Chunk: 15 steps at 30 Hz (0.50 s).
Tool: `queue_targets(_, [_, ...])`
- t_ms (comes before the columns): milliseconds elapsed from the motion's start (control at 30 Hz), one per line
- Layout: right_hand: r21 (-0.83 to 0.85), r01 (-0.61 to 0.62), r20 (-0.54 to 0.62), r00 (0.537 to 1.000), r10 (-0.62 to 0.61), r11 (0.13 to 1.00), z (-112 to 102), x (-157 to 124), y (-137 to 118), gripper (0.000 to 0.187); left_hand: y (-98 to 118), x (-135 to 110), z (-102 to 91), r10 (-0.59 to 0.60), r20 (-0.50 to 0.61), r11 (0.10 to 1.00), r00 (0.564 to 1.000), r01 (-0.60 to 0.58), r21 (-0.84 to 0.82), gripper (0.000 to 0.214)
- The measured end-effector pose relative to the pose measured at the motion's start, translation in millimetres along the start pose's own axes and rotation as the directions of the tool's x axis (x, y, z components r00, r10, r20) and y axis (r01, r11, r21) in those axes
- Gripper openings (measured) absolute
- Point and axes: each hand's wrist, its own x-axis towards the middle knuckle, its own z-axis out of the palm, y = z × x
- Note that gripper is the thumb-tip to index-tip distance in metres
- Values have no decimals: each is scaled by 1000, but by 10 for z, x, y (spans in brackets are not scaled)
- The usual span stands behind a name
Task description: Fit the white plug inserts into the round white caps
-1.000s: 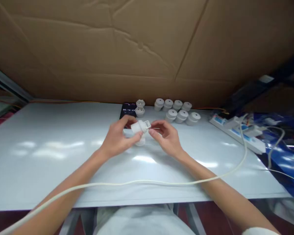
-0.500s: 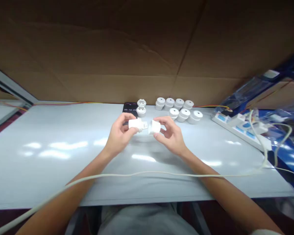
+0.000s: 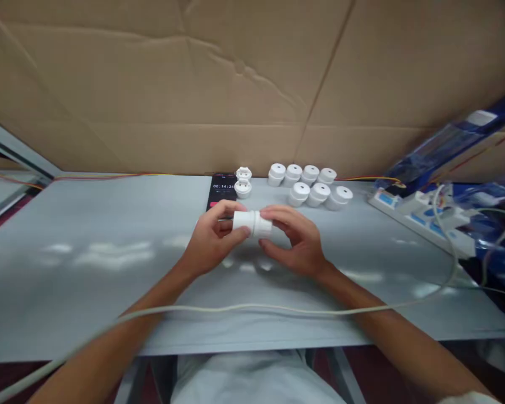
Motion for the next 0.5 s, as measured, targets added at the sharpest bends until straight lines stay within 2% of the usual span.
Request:
queue_targets(100, [-138, 62, 34, 998, -58, 988, -30, -28, 4, 40, 16, 24, -19, -107, 41, 993, 993, 109, -37, 29])
queue_targets(167, [-205, 119, 102, 990, -100, 971, -53, -43, 12, 37, 22, 35, -29, -203, 100, 977, 974, 208, -49, 31])
queue_targets(233, [-219, 160, 161, 979, -126, 963, -74, -49, 15, 35, 18, 38, -36, -275, 159, 957, 948, 286, -49, 37])
queue_targets(300, [-205, 150, 165, 979, -117, 967, -89, -42, 6, 35, 2, 39, -43, -304, 207, 946, 930, 320, -46, 42])
queue_targets(367, [-169, 76, 123, 991, -55, 983, -93, -26, -9, 35, -20, 40, -57, -257, 214, 961, 942, 272, -42, 39])
queue_targets(433, [-67, -90, 63, 994, 94, 994, -85, -6, -17, 36, -43, 40, -82, -128, 209, 991, 970, 132, -4, 32])
queue_targets(500, [108, -327, 52, 945, 324, 939, -64, 13, -10, 37, -61, 32, -107, 53, 221, 995, 974, -69, 66, 31])
